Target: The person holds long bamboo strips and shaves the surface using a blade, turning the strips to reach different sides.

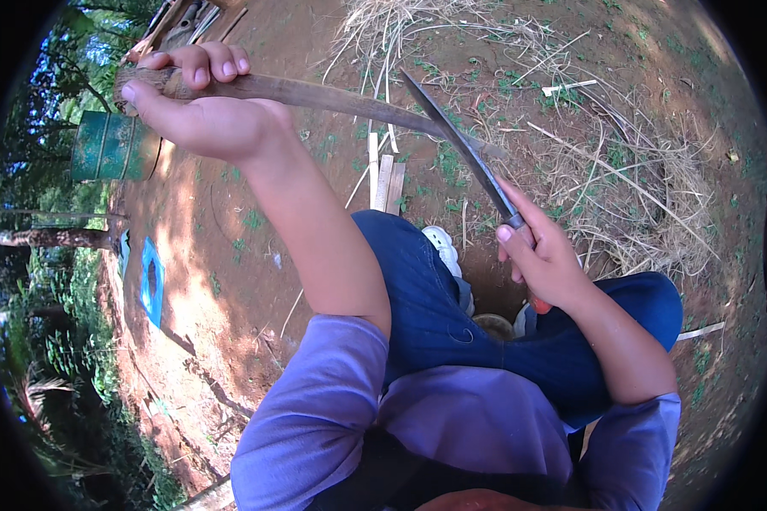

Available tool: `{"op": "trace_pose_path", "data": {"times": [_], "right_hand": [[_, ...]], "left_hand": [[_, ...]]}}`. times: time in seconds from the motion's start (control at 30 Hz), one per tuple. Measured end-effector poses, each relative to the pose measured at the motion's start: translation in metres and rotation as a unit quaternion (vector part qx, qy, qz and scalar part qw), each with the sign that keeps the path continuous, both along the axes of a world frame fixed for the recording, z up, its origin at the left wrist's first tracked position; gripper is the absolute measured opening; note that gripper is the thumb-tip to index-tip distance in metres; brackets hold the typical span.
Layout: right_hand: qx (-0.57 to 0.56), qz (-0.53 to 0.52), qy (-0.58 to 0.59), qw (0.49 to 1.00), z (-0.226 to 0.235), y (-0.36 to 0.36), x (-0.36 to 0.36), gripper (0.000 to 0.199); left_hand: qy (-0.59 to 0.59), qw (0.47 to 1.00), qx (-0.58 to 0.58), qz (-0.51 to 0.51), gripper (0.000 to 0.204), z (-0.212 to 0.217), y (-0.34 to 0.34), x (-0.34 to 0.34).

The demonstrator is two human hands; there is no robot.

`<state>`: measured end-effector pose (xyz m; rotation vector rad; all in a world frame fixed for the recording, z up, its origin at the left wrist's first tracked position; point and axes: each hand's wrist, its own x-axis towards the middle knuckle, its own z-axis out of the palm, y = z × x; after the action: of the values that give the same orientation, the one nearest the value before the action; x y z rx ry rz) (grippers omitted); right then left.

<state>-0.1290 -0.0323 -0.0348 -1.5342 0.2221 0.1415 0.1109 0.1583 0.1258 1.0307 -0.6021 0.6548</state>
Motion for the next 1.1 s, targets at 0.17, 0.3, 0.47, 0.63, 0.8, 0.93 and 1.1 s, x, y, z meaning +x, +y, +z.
{"op": "trace_pose_path", "data": {"times": [0.17, 0.3, 0.47, 0.63, 0.8, 0.93, 1.1], "right_hand": [[-0.020, 0.008, -0.039, 0.999, -0.018, 0.002, -0.007, 0.057], [0.010, -0.008, -0.027, 1.000, -0.029, -0.004, -0.006, 0.044], [-0.024, -0.001, 0.030, 0.999, -0.034, -0.010, 0.000, 0.035], [-0.027, 0.007, -0.002, 1.000, 0.005, -0.003, 0.002, 0.044], [-0.027, 0.092, -0.097, 0.991, 0.061, 0.001, -0.001, 0.074], [-0.020, 0.093, -0.141, 0.985, 0.084, 0.006, 0.000, 0.080], [-0.060, 0.070, -0.244, 0.965, 0.096, 0.017, -0.003, 0.079]], "left_hand": [[-0.010, 1.000, 0.014, 0.019, 0.039, 0.003, -0.005, -0.006], [-0.018, 1.000, 0.022, 0.009, 0.038, 0.005, -0.010, -0.007], [-0.038, 0.998, 0.049, 0.026, 0.039, 0.010, -0.016, -0.012], [-0.048, 0.998, 0.043, 0.011, 0.047, 0.008, -0.023, -0.021], [-0.065, 0.990, 0.064, 0.103, 0.052, 0.005, -0.026, -0.027], [-0.158, 0.936, 0.130, 0.287, 0.053, 0.008, -0.031, -0.030], [-0.182, 0.925, 0.172, 0.284, 0.052, 0.010, -0.019, -0.035]]}}
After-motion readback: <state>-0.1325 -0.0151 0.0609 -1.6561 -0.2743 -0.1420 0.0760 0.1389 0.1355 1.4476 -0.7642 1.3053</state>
